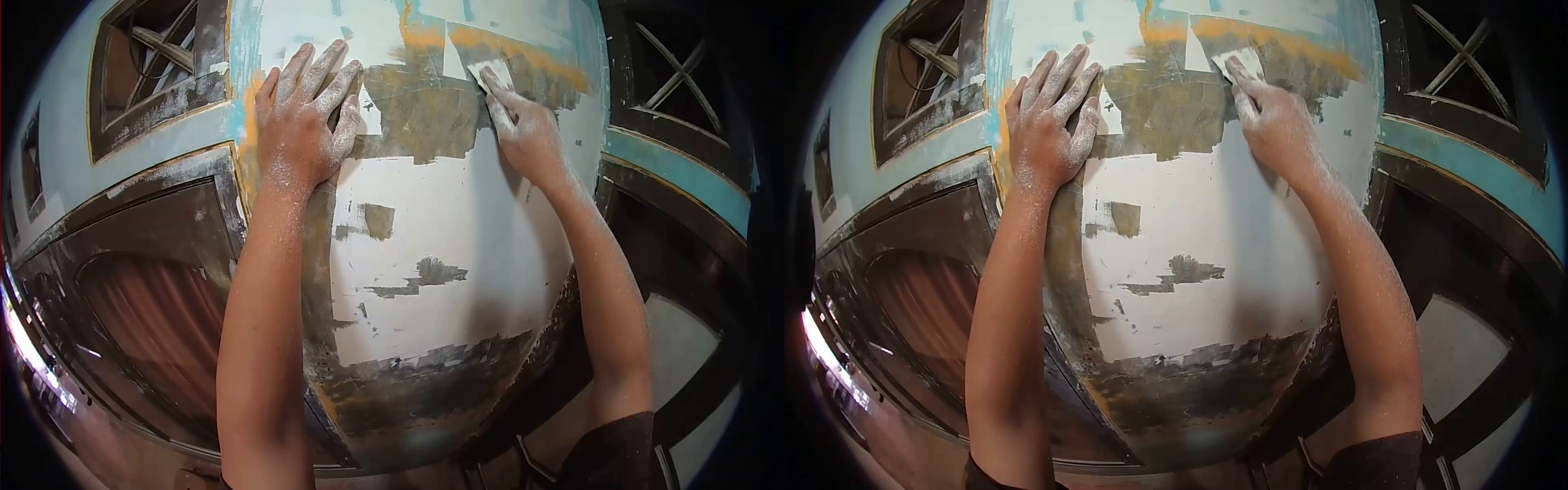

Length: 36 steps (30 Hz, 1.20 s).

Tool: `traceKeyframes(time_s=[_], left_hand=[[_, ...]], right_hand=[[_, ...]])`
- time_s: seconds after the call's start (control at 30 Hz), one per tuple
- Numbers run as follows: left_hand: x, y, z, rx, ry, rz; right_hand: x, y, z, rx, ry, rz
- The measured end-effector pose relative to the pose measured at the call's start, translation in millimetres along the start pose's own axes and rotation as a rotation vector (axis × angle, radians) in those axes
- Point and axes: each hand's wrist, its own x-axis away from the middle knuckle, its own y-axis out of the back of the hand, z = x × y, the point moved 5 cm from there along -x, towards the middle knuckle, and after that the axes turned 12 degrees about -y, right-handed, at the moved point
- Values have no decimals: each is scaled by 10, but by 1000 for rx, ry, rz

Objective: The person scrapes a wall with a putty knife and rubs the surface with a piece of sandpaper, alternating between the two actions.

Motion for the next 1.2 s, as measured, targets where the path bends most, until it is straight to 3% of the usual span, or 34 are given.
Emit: traceKeyframes(time_s=[0.03, 0.13, 0.23, 0.33, 0.37, 0.5, 0.57, 0.7, 0.87, 0.9, 1.1, 1.2], left_hand=[[2, 0, -6, -3, 5, 1], [9, -15, -5, -3, 10, -3], [10, -16, -3, -2, 11, -9], [16, -20, -4, -6, 9, -10], [16, -21, -3, -7, 7, -11], [20, -21, 2, -12, -5, -11], [32, -23, 13, 2, -11, -22], [22, -24, 11, -8, -18, -19], [26, -25, 14, -11, -15, -18], [24, -20, 9, -5, -15, -23], [21, -14, 0, -11, -15, -18], [23, -12, 1, -8, -5, -22]], right_hand=[[58, -20, -20, -10, 73, -51], [215, 1, -34, 6, 18, -14], [277, 18, 60, 28, -167, 101], [174, -85, -9, -32, 129, -84], [169, -94, -49, -31, 124, -85], [208, -84, 70, -20, -60, 18], [272, -55, 115, -42, -270, 132], [180, -91, 103, -1, -160, 35], [220, -68, 128, -22, -205, 81], [190, -85, 147, -12, -80, -11], [137, -59, 183, -39, -212, 61], [131, -90, 143, 11, -73, -35]])
